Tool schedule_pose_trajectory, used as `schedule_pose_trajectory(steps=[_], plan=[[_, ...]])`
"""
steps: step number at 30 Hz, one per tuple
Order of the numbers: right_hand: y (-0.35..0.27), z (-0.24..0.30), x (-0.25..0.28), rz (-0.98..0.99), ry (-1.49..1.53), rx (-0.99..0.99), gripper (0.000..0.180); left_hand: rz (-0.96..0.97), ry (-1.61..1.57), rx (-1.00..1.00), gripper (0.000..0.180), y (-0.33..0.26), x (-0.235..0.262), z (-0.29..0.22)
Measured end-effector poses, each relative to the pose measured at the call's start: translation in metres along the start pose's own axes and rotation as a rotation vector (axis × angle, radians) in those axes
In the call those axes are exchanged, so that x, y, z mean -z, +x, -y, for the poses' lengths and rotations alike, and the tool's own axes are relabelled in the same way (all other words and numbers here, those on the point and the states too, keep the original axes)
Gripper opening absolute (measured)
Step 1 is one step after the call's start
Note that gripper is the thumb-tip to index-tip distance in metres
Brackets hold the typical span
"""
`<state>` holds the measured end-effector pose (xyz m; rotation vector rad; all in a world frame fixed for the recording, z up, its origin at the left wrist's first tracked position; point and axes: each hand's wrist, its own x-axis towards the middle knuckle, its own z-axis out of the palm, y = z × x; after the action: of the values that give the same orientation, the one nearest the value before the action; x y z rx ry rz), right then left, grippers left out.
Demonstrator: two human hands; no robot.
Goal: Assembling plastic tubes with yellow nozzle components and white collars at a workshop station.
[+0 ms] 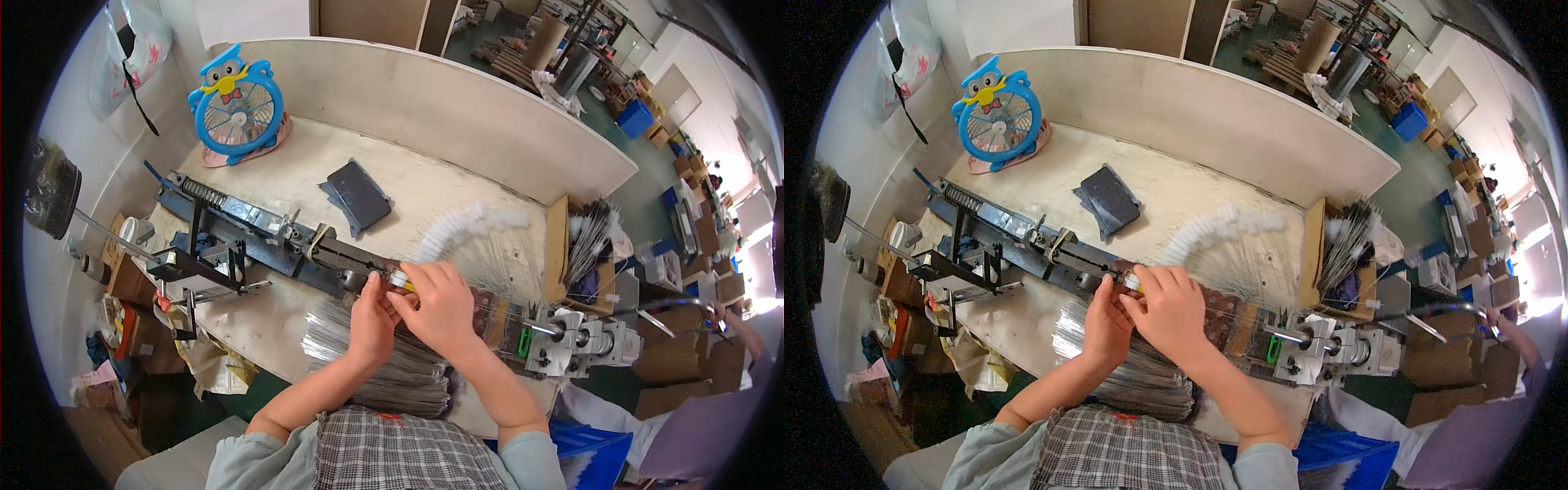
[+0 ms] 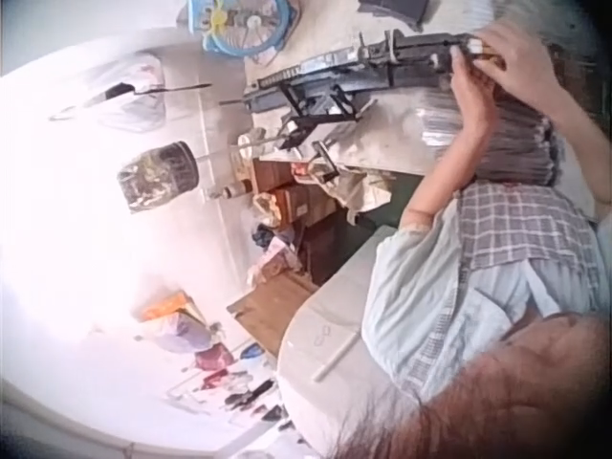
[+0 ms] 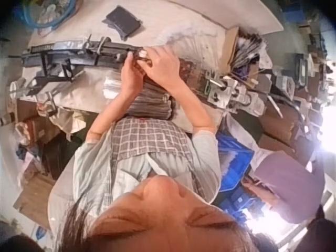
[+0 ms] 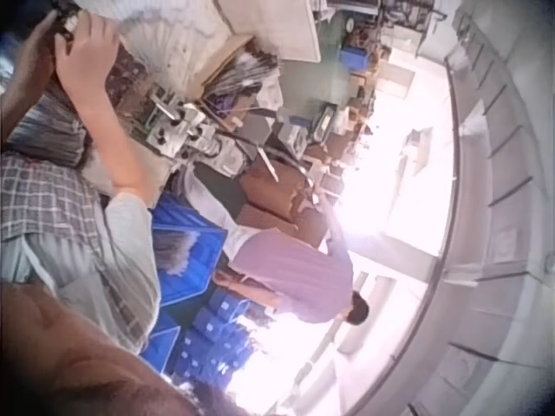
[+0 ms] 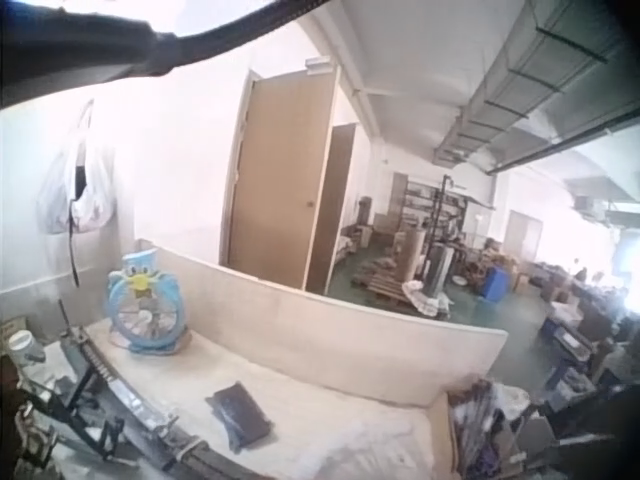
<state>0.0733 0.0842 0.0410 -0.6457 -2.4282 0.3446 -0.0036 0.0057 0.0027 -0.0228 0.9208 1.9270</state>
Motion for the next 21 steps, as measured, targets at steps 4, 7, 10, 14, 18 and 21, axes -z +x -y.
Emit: schedule_pose_trajectory(steps=[4,7,10,14,18,21], plan=[[-0.003,-0.005,-0.004,-0.098,-0.055,0.007,0.028,0.055,-0.024,0.013,0.028,-0.002,0.002,-0.001],[-0.007,-0.010,0.003,-0.125,-0.043,0.070,0.022,0.049,-0.020,-0.034,0.017,0.000,0.005,0.008],[-0.007,-0.015,0.003,-0.137,-0.026,0.120,0.023,0.067,-0.032,-0.085,0.012,0.003,0.007,0.010],[-0.012,-0.027,0.008,-0.094,-0.001,0.145,0.021,0.027,0.006,-0.090,0.011,0.003,0.002,0.009],[-0.012,-0.028,0.012,-0.101,0.031,0.117,0.021,-0.004,0.005,-0.089,0.010,0.002,-0.001,0.012],[-0.008,-0.020,0.007,-0.091,0.064,0.120,0.022,0.000,-0.016,-0.086,0.011,0.001,0.002,0.011]])
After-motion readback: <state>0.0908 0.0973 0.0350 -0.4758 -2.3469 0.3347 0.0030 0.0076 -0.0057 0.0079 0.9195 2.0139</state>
